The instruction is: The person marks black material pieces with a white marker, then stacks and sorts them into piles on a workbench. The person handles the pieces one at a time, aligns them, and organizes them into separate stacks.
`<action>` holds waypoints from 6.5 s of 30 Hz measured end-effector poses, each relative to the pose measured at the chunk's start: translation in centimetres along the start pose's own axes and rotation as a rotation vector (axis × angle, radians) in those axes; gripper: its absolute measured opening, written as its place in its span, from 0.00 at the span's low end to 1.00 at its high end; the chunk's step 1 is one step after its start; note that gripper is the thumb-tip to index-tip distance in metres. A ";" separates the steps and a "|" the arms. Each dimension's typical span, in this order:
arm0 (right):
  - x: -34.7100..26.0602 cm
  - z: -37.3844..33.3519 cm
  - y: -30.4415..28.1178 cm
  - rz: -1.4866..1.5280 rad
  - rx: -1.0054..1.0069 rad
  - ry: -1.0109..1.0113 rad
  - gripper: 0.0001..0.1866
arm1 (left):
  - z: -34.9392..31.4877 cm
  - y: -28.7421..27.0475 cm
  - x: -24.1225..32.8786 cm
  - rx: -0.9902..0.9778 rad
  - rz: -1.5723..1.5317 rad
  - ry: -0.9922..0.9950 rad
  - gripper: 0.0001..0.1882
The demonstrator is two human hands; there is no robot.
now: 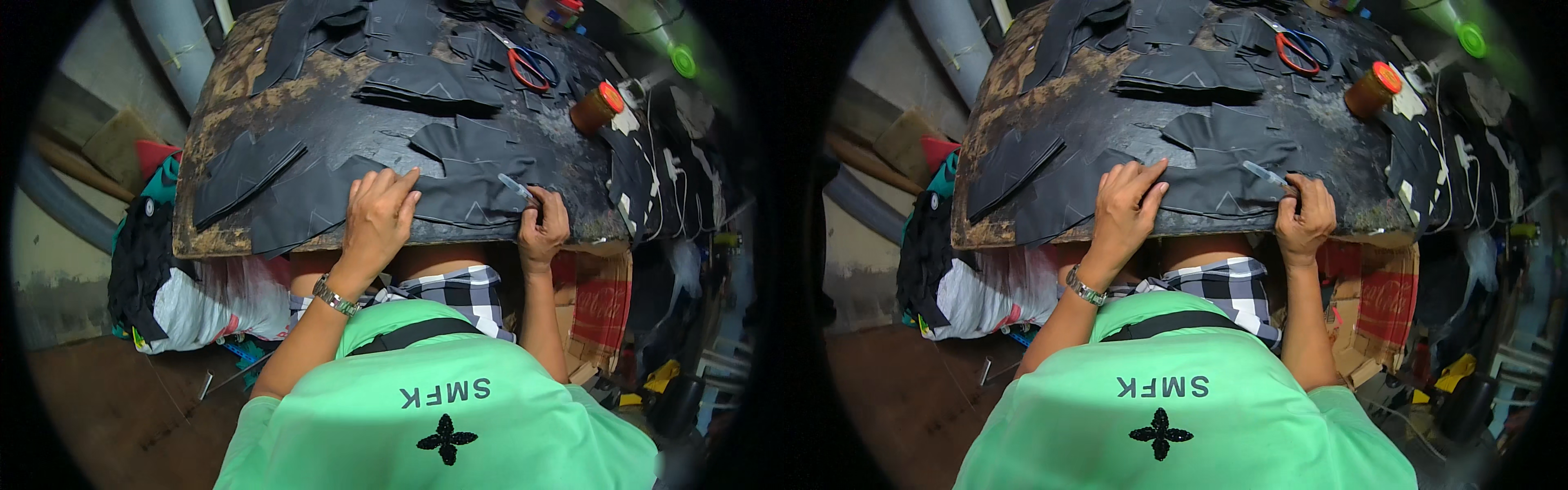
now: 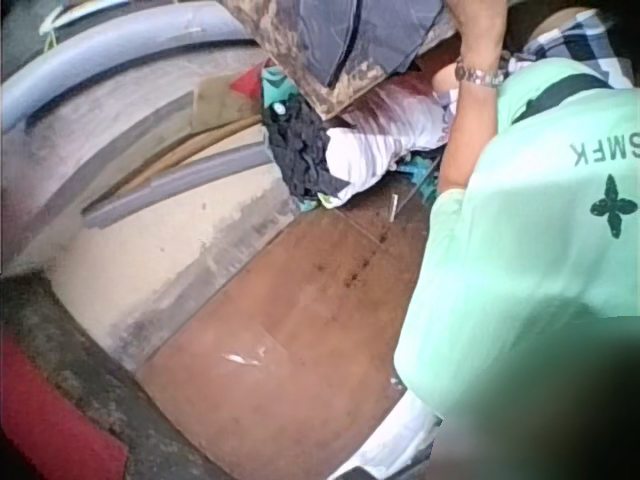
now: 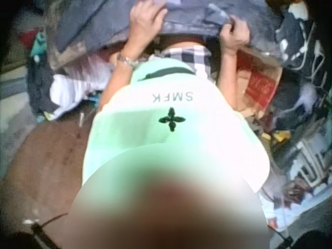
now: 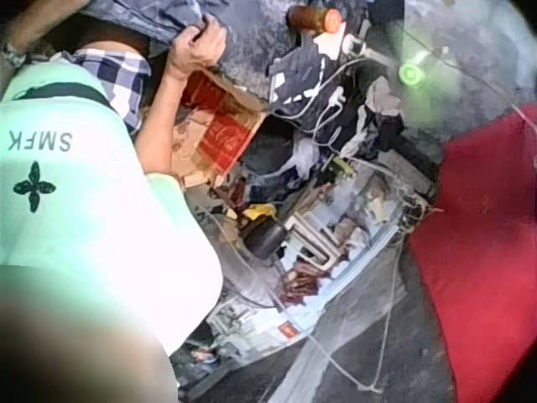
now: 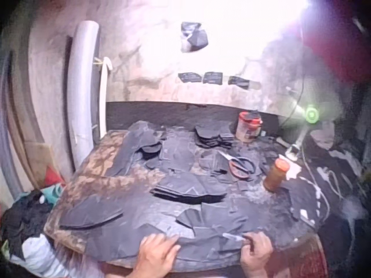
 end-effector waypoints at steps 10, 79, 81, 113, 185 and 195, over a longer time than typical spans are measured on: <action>-0.2 0.6 -0.5 -0.040 0.005 0.012 0.12 | 0.6 0.2 0.3 -0.021 0.045 0.039 0.16; 8.9 5.9 -4.5 0.244 0.201 0.350 0.08 | 0.4 0.3 -1.0 0.003 -0.011 0.014 0.13; 10.2 5.7 -5.0 0.143 0.170 0.371 0.10 | 0.5 0.3 -0.9 0.002 -0.023 0.012 0.12; 9.2 3.5 -4.6 -0.086 0.178 0.481 0.07 | 0.5 -0.7 -0.4 -0.019 -0.191 0.011 0.10; 0.2 2.0 -0.2 0.332 -0.305 0.309 0.12 | 1.1 -1.3 0.7 0.034 0.216 0.113 0.15; 0.3 3.3 -0.7 0.971 -0.099 0.565 0.18 | -0.5 3.0 6.4 -0.137 0.096 0.532 0.21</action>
Point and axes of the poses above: each hand's wrist, its own z-axis towards the middle knuckle, its own y-axis out of the palm, x = y × z, the point moved 4 cm from there along z, towards the middle knuckle, and after that the axes turned 13 degrees about z, right-handed, at the moved point
